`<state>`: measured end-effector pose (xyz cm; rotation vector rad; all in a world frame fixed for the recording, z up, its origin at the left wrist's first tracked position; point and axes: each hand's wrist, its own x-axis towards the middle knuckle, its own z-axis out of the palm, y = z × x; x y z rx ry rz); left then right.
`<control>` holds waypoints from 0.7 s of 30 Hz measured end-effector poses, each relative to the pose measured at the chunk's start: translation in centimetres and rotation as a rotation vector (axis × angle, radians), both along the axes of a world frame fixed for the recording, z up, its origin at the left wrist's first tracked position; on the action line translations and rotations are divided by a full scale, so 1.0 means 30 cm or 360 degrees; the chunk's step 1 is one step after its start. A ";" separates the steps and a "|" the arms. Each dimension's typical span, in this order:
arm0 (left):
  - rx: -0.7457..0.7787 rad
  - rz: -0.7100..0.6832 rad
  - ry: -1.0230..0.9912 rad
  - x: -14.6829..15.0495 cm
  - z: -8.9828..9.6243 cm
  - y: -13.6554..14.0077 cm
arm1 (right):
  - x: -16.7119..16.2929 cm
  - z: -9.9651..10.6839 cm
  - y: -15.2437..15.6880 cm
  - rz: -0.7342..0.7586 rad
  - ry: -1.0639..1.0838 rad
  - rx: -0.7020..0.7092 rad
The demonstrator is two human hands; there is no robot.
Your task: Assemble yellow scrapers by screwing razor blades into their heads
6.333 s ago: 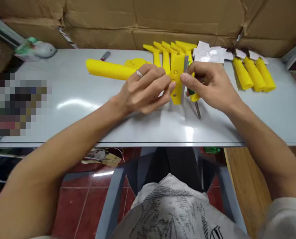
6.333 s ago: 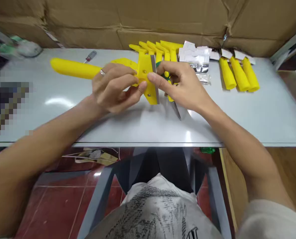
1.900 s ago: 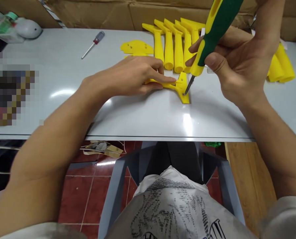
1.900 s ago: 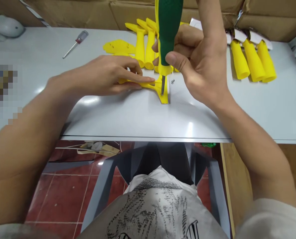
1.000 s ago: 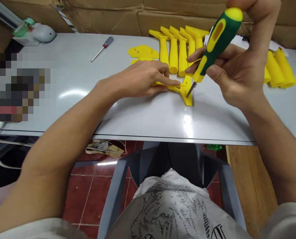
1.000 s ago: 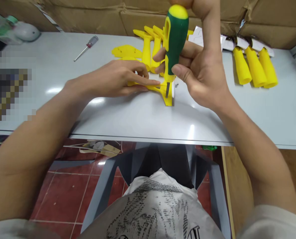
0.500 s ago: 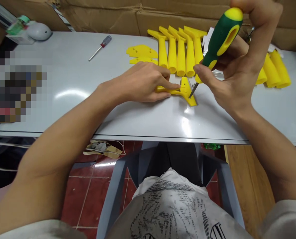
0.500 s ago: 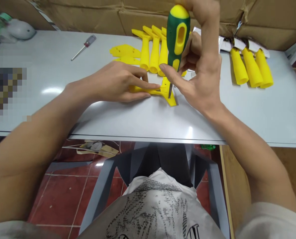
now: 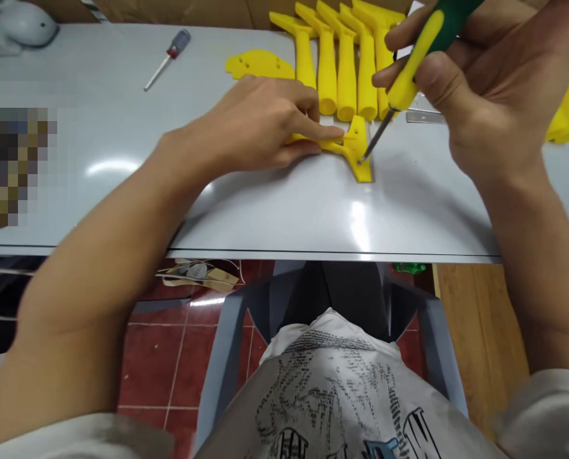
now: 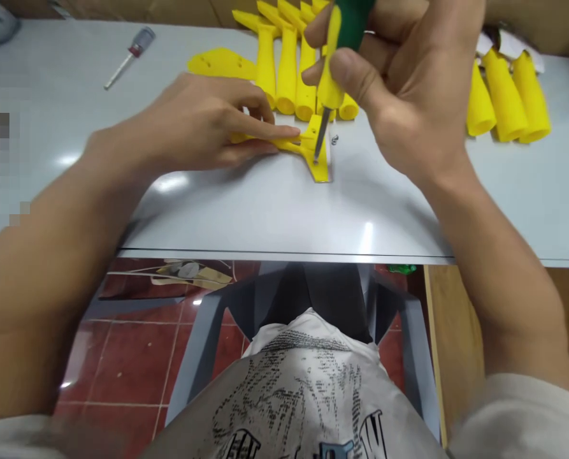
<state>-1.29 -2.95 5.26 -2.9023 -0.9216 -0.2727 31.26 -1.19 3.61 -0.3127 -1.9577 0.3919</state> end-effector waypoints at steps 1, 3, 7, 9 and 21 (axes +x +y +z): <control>-0.0001 0.0003 0.0008 -0.001 -0.005 0.006 | 0.003 0.000 0.007 0.0119 -0.0013 0.0019; -0.0010 0.0015 0.0018 0.001 -0.013 0.015 | -0.002 -0.001 0.012 0.0347 0.0030 0.0114; -0.0025 0.0056 0.0001 0.010 -0.017 0.025 | -0.023 0.001 -0.004 0.0439 0.0017 0.0093; -0.0048 0.0057 -0.0001 0.011 -0.015 0.028 | -0.026 -0.003 -0.009 0.0411 -0.0006 0.0058; -0.0019 0.0041 0.0009 0.007 -0.029 0.029 | -0.043 -0.033 0.005 0.0143 0.0059 -0.0110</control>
